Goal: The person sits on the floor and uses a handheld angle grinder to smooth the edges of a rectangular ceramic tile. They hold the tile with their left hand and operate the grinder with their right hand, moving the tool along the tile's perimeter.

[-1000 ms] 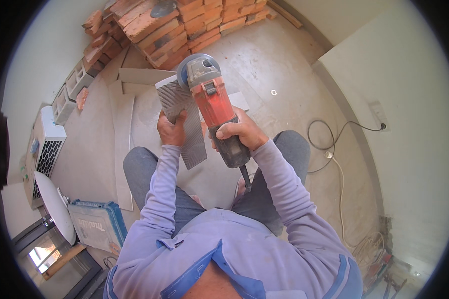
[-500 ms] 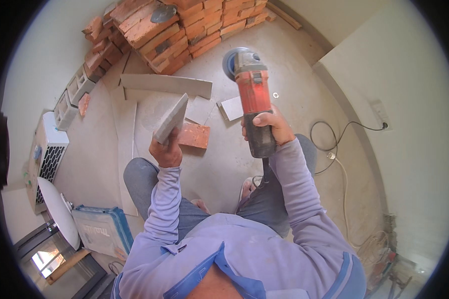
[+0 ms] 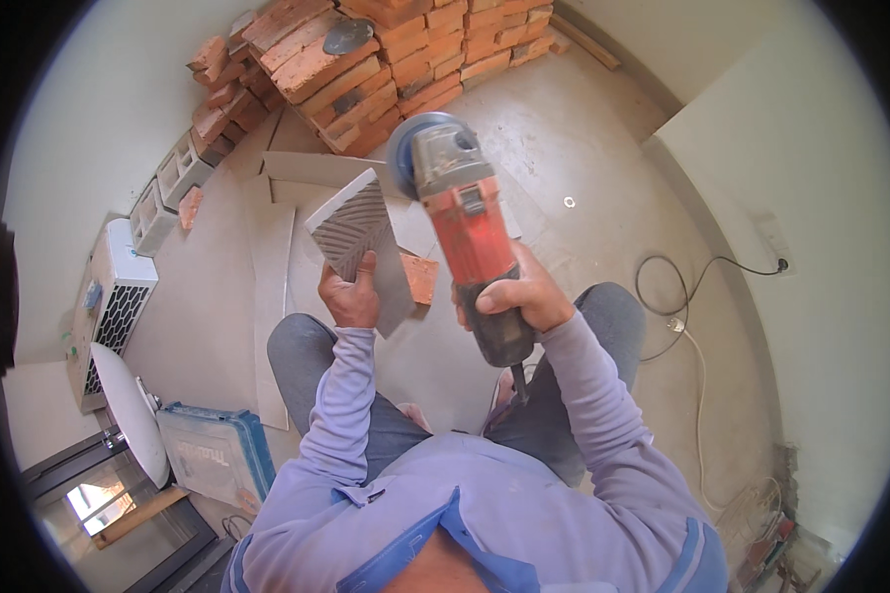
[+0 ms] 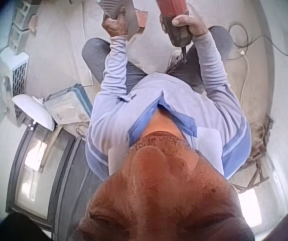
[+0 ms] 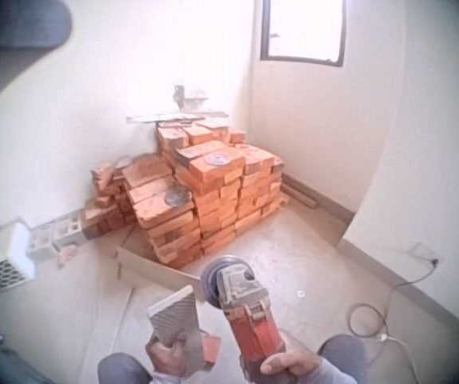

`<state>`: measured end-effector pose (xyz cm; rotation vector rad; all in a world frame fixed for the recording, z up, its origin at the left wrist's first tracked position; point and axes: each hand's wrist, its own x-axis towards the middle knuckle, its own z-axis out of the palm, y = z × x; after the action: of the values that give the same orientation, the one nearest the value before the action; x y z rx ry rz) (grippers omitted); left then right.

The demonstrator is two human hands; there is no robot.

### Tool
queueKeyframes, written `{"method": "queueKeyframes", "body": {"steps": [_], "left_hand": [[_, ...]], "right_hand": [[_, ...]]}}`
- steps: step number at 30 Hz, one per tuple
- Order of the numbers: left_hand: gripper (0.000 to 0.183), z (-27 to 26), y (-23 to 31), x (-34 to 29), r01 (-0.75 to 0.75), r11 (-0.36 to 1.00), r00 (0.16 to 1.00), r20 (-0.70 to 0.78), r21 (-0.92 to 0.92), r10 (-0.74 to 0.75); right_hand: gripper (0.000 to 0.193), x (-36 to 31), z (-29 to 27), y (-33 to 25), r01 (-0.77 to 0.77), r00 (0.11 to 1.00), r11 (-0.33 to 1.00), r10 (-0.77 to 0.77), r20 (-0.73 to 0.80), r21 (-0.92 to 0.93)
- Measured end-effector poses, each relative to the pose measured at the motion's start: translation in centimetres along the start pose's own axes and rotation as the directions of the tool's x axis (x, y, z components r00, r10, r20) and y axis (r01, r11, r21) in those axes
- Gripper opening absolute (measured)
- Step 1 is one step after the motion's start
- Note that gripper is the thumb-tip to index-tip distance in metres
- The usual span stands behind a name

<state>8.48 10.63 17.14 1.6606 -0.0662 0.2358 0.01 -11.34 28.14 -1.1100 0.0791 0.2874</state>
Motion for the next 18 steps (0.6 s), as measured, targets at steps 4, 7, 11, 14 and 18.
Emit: {"method": "queueKeyframes", "body": {"steps": [4,7,11,14,18], "left_hand": [[0.027,0.6,-0.7,-0.6,0.032,0.995,0.999,0.031,-0.093,-0.029],[0.027,1.1,-0.8,-0.9,0.071,0.992,0.994,0.093,-0.102,-0.061],[0.03,1.6,-0.8,-1.3,0.038,0.991,0.995,0.096,-0.125,-0.026],[0.031,1.5,-0.7,-1.2,0.044,0.996,0.992,0.12,-0.074,-0.035],[0.03,1.5,-0.5,-1.2,0.0,0.998,0.993,0.121,-0.059,0.007]], "right_hand": [[0.066,0.7,1.8,0.2,-0.038,0.995,0.999,0.04,0.087,-0.023],[0.062,0.8,1.8,1.1,-0.063,0.995,0.997,0.065,0.078,-0.034],[0.061,0.7,2.1,1.2,-0.073,0.994,0.996,0.078,0.079,-0.058],[0.06,0.7,2.2,1.1,-0.073,0.992,0.994,0.08,0.095,-0.077],[0.06,0.8,2.2,1.2,-0.083,0.988,0.993,0.093,0.12,-0.089]]}}
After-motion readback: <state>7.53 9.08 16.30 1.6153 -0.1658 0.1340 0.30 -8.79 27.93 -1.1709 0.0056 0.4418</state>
